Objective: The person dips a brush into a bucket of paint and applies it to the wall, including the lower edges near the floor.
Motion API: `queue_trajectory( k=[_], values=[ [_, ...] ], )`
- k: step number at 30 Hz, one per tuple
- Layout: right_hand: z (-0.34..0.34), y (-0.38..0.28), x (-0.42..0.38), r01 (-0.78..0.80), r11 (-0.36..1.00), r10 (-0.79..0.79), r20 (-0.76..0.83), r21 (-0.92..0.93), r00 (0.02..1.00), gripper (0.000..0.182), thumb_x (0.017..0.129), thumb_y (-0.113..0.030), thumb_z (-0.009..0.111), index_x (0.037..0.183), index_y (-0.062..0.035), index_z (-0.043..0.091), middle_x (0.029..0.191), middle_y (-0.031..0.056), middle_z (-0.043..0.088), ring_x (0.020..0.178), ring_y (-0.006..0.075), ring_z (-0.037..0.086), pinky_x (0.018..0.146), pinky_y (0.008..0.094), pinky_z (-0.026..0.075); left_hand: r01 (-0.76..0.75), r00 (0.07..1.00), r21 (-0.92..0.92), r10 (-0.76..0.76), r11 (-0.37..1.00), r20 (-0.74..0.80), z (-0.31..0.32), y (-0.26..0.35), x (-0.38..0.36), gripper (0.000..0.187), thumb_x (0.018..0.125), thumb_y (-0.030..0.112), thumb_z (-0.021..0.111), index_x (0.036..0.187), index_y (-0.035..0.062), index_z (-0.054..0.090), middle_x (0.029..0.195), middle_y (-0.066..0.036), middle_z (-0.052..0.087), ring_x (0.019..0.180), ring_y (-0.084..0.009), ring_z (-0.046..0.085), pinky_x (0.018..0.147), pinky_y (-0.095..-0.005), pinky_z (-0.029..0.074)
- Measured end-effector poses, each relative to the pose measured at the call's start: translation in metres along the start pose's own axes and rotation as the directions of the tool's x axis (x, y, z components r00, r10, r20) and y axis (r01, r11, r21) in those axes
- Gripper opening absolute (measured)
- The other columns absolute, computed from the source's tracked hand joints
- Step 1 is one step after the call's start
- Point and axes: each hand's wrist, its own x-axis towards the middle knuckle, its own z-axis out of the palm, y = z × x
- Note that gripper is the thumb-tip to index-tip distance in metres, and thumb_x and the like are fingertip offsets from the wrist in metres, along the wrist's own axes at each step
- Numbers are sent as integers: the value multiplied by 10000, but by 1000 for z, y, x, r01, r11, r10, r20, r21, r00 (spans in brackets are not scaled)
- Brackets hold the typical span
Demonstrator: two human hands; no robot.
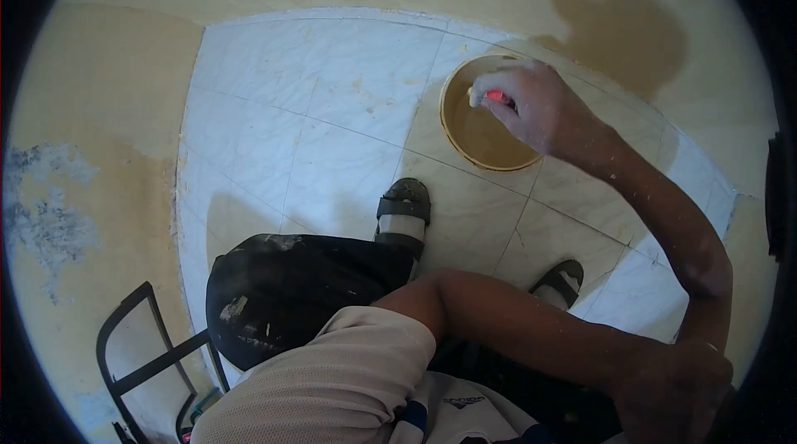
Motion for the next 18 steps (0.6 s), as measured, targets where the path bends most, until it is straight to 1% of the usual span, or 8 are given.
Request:
queue_trajectory(
  k=[3,4,6,9,10,13,16,18],
  values=[
    [-7,-5,4,-103,993,100,37,63,994,101,881,-143,608,845,-57,644,804,179,639,777,373,600,753,450,476,-26,998,69,22,997,51,-2,2,-4,339,1002,-15,296,1290,-125,438,1332,-286,460,1270,-480,423,1041,-536,388],
    [-9,-5,6,-167,981,159,75,102,984,113,882,-146,606,845,-44,639,800,191,634,784,382,599,754,455,476,-49,996,101,42,994,73,-4,3,-5,335,1000,-27,292,1284,-127,439,1330,-289,458,1266,-482,427,1042,-537,390],
    [-17,-4,8,-300,940,278,148,161,949,139,885,-151,603,846,-19,627,791,215,623,798,400,597,757,466,476,-29,999,64,27,998,37,-3,2,-5,337,1002,-24,286,1283,-129,439,1331,-294,456,1267,-482,423,1042,-537,390],
    [-6,4,4,-175,984,177,52,-40,983,158,888,-154,602,845,-4,624,787,226,619,805,414,595,756,474,478,-22,1000,11,22,1000,12,1,-1,-1,340,1004,-19,276,1281,-132,438,1332,-301,453,1270,-482,418,1040,-537,391],
    [-10,4,4,-214,969,200,113,125,973,170,882,-164,610,834,-2,628,785,222,627,797,415,600,750,463,487,-16,1000,0,16,1000,5,3,-3,-1,341,1005,-17,273,1280,-133,438,1333,-303,452,1271,-482,417,1040,-537,392],
    [4,7,3,-41,994,34,-67,-102,997,151,887,-135,631,895,14,651,705,166,627,590,233,633,632,352,492,-6,999,-34,5,999,-47,6,0,-2,344,1007,-12,264,1278,-136,438,1334,-310,449,1274,-483,411,1038,-537,393],
    [-15,-3,4,-295,946,279,127,132,952,147,852,-155,648,838,-9,645,773,201,640,764,370,626,753,427,502,-16,998,-67,12,998,-59,8,0,-4,349,1010,-7,254,1276,-138,437,1335,-317,446,1277,-483,406,1037,-537,394],
    [-14,1,4,-268,956,260,85,116,962,140,846,-151,660,843,-11,648,769,190,643,757,355,631,741,413,507,-18,999,-57,16,998,-40,9,0,-2,350,1011,-4,249,1274,-139,436,1336,-326,442,1282,-482,398,1034,-535,395]
  ],
)
